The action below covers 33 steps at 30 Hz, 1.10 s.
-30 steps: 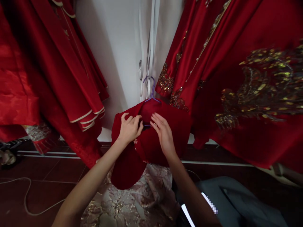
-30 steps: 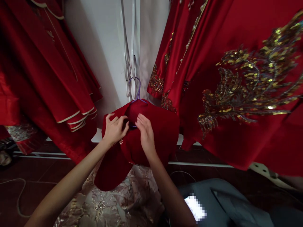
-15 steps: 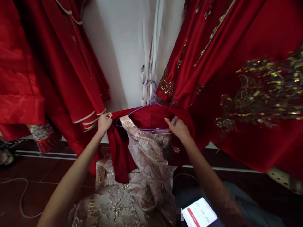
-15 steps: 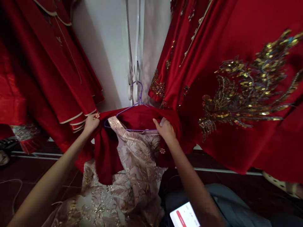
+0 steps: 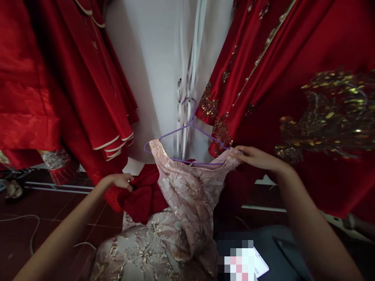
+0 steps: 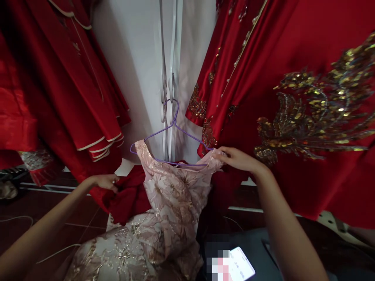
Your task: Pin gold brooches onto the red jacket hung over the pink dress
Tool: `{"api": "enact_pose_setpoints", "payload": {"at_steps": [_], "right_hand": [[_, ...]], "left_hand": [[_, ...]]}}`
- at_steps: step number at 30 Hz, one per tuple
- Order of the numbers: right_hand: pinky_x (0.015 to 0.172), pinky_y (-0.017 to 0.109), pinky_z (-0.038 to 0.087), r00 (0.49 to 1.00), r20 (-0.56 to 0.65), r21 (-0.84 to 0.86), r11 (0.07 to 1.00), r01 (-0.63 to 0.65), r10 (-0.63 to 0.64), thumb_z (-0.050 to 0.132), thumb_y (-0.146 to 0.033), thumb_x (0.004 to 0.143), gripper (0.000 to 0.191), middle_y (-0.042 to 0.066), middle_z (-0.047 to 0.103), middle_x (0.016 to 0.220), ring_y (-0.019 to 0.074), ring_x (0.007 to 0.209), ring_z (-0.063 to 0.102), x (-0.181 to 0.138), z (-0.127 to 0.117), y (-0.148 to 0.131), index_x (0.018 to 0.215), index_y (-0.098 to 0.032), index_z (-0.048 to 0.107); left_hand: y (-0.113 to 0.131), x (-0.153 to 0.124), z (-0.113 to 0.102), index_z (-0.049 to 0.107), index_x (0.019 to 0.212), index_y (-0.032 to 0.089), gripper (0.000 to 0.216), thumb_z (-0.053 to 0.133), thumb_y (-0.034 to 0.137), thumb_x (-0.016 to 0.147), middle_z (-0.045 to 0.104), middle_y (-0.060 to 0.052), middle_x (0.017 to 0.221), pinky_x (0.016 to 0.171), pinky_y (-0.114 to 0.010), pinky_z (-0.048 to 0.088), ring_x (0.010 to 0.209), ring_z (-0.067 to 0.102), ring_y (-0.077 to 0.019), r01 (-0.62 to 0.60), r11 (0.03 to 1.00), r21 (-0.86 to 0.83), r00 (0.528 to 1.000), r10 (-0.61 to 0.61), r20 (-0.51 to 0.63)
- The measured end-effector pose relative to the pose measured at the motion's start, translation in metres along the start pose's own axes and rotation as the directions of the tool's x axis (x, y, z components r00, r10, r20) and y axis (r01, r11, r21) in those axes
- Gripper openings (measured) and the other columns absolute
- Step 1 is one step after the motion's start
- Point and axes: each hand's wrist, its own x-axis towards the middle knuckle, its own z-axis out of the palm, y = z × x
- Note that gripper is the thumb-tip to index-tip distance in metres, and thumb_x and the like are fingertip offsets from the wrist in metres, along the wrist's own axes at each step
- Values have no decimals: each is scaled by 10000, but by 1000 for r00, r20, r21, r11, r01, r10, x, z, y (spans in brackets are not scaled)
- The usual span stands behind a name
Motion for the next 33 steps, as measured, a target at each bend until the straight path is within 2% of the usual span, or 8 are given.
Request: {"api": "enact_pose_setpoints", "payload": {"at_steps": [2,4,8,10,14,22,27,33], "right_hand": [[723,351,447,993,-116,22,1000,11,-9,514,-623,736,482,79,657,822,208,773,582,2,5,8,844,-171,646],[773,367,437,978,-206,47,999,18,-8,498,-613,754,463,81,656,859,212,806,581,5,9,15,867,-185,634],[787,376,434,943,-332,37,999,18,-5,486,-589,774,432,83,643,893,214,816,570,12,17,24,895,-191,605],[778,366,438,928,-373,27,999,17,-6,463,-589,788,431,76,630,879,212,815,565,15,23,27,898,-191,588],[760,350,439,875,-484,-17,1000,-12,2,338,-571,856,432,58,591,811,197,778,554,14,40,32,912,-194,541],[916,465,358,760,-650,-195,970,-149,-14,300,-551,857,440,159,485,1005,283,1009,454,7,76,53,985,-143,404],[900,476,368,742,-640,-23,960,-279,200,297,-535,856,359,136,463,945,286,993,458,-3,99,73,884,-183,364],[787,429,431,858,-476,-32,972,-234,191,255,-489,895,316,44,471,778,223,800,496,-44,140,74,769,-229,385]], "left_hand": [[5,0,-8,667,785,211,382,734,340,432,689,-10,774,650,-256,467,758,612,-210,18,995,100,996,-27,88],[21,10,-18,623,1028,204,614,726,469,484,671,-73,1006,799,-289,458,971,592,-243,-30,987,157,992,49,-115],[75,46,-32,495,1240,184,581,408,564,809,577,-109,1208,1039,-365,280,1199,456,-216,-228,922,314,723,376,-579],[100,62,-34,520,1219,231,498,325,521,865,608,-69,1164,1083,-448,159,1188,464,-222,-237,899,368,652,428,-626],[116,74,-32,653,1008,247,427,313,472,884,687,15,869,1096,-502,55,872,606,-181,-291,866,407,693,484,-534],[75,56,-17,639,776,207,436,306,464,889,650,-39,730,860,-277,411,970,602,-213,-25,914,406,458,371,-808],[58,53,3,607,682,194,459,311,481,883,652,-75,686,645,-253,381,767,623,-216,49,925,376,568,284,-773],[83,45,38,547,797,201,369,270,412,918,593,-34,679,636,-258,383,658,570,-169,-154,890,429,724,397,-565]]}}
